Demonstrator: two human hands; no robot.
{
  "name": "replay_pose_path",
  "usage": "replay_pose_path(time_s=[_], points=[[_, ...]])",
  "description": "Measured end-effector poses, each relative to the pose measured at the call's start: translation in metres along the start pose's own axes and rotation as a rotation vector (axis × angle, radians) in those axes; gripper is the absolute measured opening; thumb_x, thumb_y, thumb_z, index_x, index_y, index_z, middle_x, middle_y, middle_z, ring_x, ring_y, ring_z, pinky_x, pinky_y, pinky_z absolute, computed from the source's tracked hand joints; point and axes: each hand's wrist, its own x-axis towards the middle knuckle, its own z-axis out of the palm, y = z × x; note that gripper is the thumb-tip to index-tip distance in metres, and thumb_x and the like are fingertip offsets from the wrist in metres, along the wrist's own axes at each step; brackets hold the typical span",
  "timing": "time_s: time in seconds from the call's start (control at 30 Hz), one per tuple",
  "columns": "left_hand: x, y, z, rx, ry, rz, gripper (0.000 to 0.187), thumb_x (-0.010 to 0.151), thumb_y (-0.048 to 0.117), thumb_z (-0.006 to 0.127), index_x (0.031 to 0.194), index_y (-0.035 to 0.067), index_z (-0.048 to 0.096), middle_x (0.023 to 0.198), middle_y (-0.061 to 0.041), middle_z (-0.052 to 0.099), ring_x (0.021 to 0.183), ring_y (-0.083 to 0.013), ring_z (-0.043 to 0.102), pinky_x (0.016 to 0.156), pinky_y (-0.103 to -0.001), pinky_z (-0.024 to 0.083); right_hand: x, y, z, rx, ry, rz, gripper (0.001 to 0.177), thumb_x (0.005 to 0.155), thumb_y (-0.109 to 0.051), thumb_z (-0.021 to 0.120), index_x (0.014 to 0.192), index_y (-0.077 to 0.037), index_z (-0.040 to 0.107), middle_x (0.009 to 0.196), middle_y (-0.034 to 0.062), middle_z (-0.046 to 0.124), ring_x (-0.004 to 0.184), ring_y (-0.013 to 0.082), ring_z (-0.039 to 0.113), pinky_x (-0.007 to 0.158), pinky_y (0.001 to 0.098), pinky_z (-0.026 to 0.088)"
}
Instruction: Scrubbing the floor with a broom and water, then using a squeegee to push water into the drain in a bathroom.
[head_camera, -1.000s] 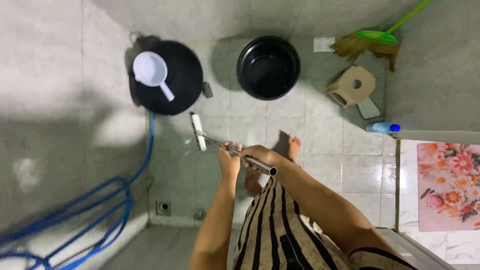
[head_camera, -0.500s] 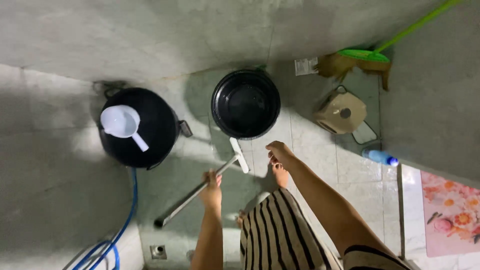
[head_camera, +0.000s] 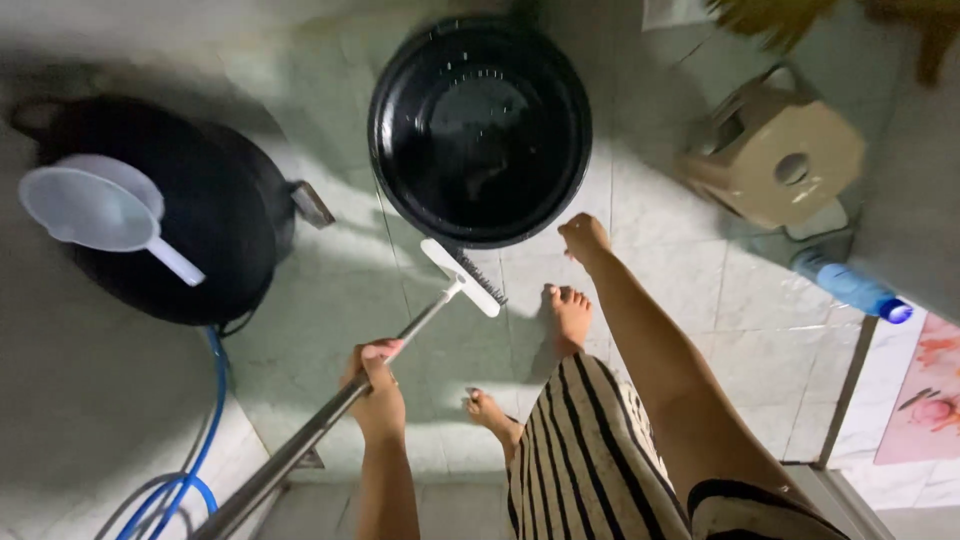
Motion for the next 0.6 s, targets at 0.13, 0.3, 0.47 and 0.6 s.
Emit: replay_pose_path(time_s=[0.13, 0.3, 0.47, 0.6], points=[[0.023, -0.027, 0.021, -0.121, -0.008, 0.083, 0.045, 0.104, 0.043, 0.053, 0.086, 0.004, 0.068, 0.076, -0.001, 0.061, 0.061, -0.0074, 0.045, 0.055, -0.025, 0.032, 0.064, 0.032, 0.036, -0.066, 0.235, -0.219, 0.052, 0.080, -0.023, 0.088, 0.117, 0.002, 0.061, 0.097, 0.0186, 0.072, 0.086, 0.0297, 0.068, 0.073, 0.0425, 0.053], [0.028, -0.030, 0.025, -0.086, -0.015, 0.148, 0.048, 0.108, 0.042, 0.050, 0.086, 0.003, 0.066, 0.080, -0.002, 0.064, 0.071, -0.0084, 0.051, 0.065, -0.026, 0.039, 0.043, -0.023, 0.038, 0.580, 0.135, -0.226, 0.053, 0.081, -0.013, 0.083, 0.126, -0.002, 0.059, 0.113, 0.0114, 0.073, 0.102, 0.0250, 0.070, 0.082, 0.0407, 0.055], [0.018, -0.040, 0.020, -0.114, 0.060, 0.057, 0.045, 0.107, 0.040, 0.048, 0.085, 0.005, 0.063, 0.080, -0.002, 0.064, 0.067, -0.0116, 0.051, 0.062, -0.029, 0.041, 0.036, -0.041, 0.021, 0.732, 0.112, -0.048, 0.034, 0.085, -0.007, 0.071, 0.116, 0.002, 0.063, 0.100, 0.0125, 0.073, 0.081, 0.0258, 0.073, 0.063, 0.0399, 0.062], [-0.004, -0.008, 0.018, -0.047, 0.020, 0.253, 0.044, 0.110, 0.037, 0.048, 0.085, 0.005, 0.063, 0.080, -0.002, 0.064, 0.073, -0.0112, 0.056, 0.069, -0.028, 0.046, -0.002, -0.048, -0.021, 0.717, 0.152, -0.060, 0.026, 0.086, -0.004, 0.071, 0.109, 0.007, 0.065, 0.094, 0.0136, 0.071, 0.078, 0.0250, 0.071, 0.062, 0.0380, 0.060]])
